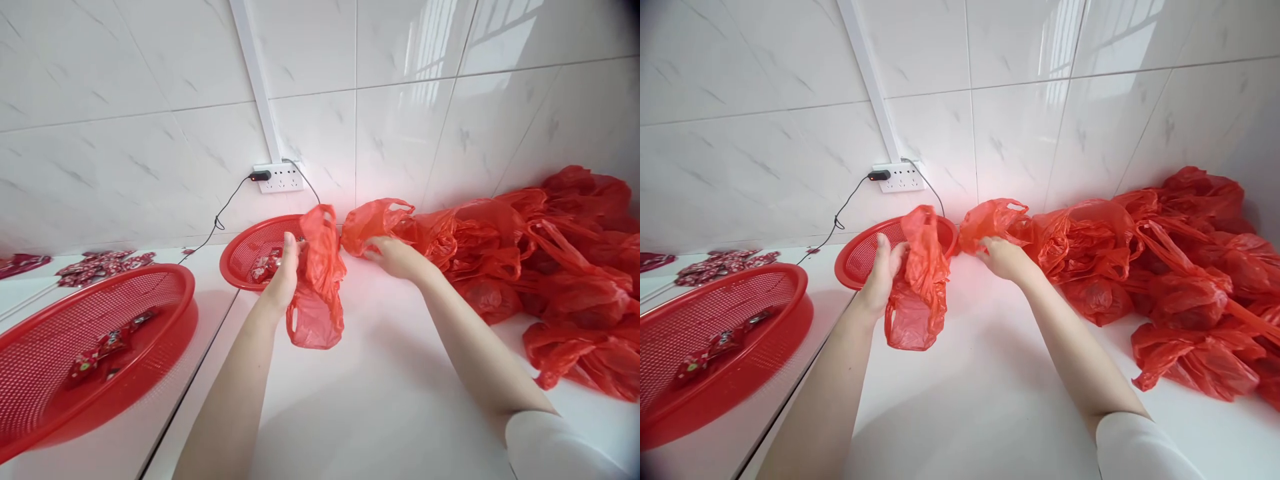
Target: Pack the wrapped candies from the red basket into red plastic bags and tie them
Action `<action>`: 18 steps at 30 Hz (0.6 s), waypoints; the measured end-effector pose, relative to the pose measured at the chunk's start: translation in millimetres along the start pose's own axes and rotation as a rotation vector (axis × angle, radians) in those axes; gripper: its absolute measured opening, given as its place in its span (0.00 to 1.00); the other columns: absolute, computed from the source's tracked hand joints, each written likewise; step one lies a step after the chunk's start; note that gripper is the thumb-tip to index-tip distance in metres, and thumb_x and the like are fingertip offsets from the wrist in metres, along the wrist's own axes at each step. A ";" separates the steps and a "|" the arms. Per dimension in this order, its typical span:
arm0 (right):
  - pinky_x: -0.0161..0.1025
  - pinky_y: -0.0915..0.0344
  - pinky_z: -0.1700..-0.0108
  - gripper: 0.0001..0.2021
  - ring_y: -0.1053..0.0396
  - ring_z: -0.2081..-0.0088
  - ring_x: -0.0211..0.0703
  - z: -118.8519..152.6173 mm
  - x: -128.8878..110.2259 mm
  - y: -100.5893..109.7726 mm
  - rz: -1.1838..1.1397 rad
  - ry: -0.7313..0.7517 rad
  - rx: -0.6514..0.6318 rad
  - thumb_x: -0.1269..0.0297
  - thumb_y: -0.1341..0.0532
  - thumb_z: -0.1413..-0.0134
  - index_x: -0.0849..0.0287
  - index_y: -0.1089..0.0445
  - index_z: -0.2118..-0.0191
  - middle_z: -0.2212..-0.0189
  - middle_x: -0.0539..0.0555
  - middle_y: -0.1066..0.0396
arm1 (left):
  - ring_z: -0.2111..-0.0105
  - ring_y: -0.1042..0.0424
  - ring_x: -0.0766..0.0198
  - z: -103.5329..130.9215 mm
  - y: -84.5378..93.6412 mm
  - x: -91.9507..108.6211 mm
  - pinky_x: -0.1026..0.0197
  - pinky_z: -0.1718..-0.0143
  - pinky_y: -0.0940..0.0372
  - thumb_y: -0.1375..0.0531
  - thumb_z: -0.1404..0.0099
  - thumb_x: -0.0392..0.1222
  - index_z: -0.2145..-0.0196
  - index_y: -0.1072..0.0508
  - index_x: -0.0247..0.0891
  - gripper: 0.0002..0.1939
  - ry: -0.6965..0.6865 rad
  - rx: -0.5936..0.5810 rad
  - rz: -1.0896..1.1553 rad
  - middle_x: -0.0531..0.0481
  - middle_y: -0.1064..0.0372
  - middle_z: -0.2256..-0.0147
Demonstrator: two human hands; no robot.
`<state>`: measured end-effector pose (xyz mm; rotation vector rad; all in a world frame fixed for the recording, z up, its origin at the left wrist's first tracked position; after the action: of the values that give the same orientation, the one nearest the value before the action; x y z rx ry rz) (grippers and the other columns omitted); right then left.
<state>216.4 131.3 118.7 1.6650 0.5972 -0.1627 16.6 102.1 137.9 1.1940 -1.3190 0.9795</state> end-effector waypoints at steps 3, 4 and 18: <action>0.46 0.34 0.52 0.18 0.28 0.54 0.49 18.8 -29.5 24.4 -0.299 0.149 0.109 0.51 0.52 0.35 0.54 0.33 0.51 0.55 0.57 0.27 | 0.51 0.29 0.51 -3.7 0.2 -9.9 0.52 0.51 0.35 0.51 0.36 0.64 0.47 0.31 0.38 0.32 0.037 -0.044 0.079 0.43 0.27 0.53; 0.46 0.33 0.53 0.18 0.29 0.54 0.49 25.0 -39.6 29.8 -0.398 0.206 0.142 0.50 0.49 0.36 0.53 0.35 0.47 0.52 0.57 0.28 | 0.51 0.29 0.52 -3.6 -0.1 -12.3 0.53 0.51 0.35 0.48 0.36 0.59 0.45 0.33 0.39 0.28 0.046 -0.054 0.069 0.45 0.28 0.52; 0.44 0.32 0.60 0.27 0.28 0.59 0.52 25.4 27.1 52.4 0.058 -0.121 0.076 0.73 0.41 0.55 0.54 0.33 0.45 0.59 0.56 0.26 | 0.75 0.34 0.60 7.6 13.1 -15.3 0.60 0.74 0.44 0.44 0.40 0.51 0.78 0.36 0.39 0.15 0.148 -0.205 -0.940 0.51 0.33 0.75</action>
<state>269.8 111.3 148.2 1.7308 0.4565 -0.2447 1.6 98.7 122.9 1.3379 -0.5812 0.2312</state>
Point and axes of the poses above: each hand's wrist, its own z-axis away from the middle knuckle, its own y-axis out of the back of the hand, x = y × z, the point moved 7 cm from there along -z, towards the middle knuckle
